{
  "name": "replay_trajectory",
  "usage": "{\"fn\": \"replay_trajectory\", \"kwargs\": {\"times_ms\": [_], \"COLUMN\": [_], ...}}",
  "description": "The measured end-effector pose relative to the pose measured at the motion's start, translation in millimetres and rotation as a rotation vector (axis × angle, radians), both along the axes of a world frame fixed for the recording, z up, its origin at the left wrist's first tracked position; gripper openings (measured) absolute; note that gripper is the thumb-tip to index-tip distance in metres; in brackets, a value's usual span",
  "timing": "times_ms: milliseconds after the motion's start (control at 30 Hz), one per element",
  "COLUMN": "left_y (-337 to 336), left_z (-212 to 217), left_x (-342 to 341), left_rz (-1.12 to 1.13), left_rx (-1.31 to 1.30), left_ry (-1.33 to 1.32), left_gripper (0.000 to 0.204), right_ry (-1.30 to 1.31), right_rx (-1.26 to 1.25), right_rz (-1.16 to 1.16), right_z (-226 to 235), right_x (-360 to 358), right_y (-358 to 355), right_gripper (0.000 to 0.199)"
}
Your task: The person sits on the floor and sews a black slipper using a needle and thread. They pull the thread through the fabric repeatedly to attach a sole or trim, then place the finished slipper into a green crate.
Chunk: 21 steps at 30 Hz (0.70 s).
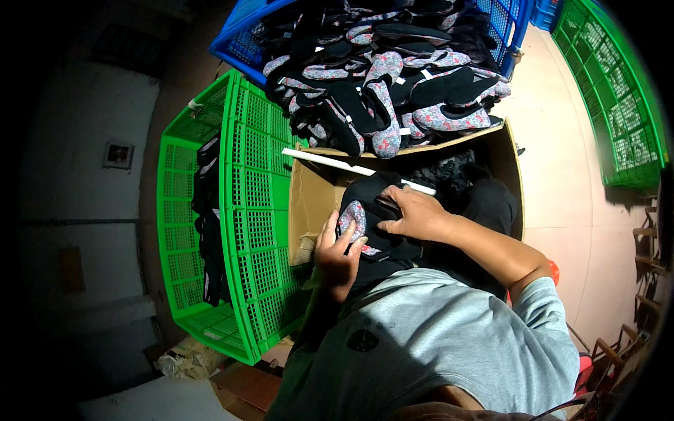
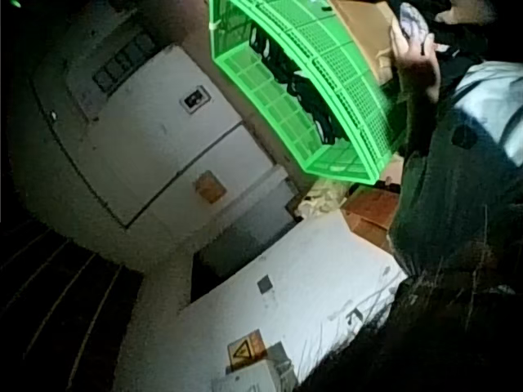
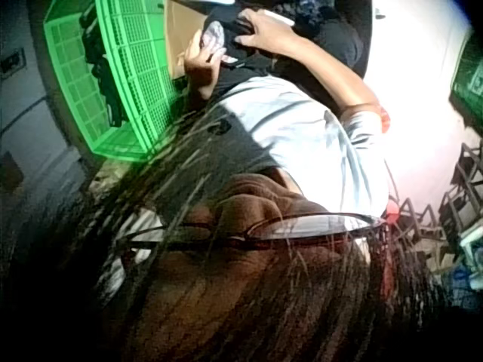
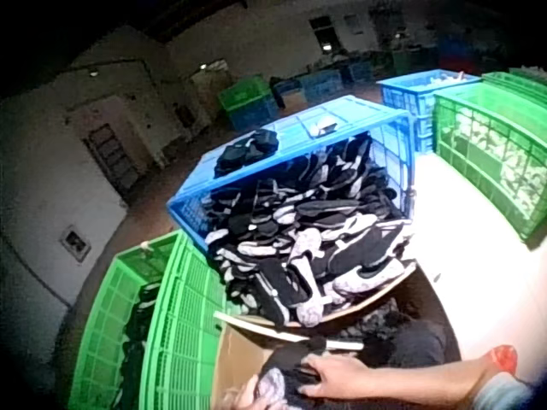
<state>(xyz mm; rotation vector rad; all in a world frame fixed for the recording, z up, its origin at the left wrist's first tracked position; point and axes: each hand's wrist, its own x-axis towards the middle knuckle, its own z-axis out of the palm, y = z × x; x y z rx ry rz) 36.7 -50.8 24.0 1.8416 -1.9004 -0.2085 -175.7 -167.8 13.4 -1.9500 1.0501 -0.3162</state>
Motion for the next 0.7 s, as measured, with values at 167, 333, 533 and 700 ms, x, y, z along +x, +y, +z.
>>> {"fn": "replay_trajectory", "kwargs": {"times_ms": [167, 333, 533, 700], "left_y": [-6, -21, -52, -93], "left_z": [-12, -33, -63, -66], "left_x": [-3, 7, 19, 26], "left_rz": [0.017, 0.052, 0.049, 0.014], "left_rx": [0.005, 0.004, -0.039, 0.020], "left_ry": [-0.052, -0.100, 0.153, 0.020], "left_gripper": [0.039, 0.039, 0.026, 0.014], "right_ry": [-0.094, -0.362, -0.469, -0.469], "right_rx": [0.003, 0.070, 0.156, 0.161], "right_rz": [0.110, 0.191, 0.297, 0.317], "right_z": [-26, -31, -37, -45], "right_x": [2, 11, 18, 27], "right_y": [-11, -9, -11, -11], "right_gripper": [0.030, 0.023, 0.024, 0.025]}}
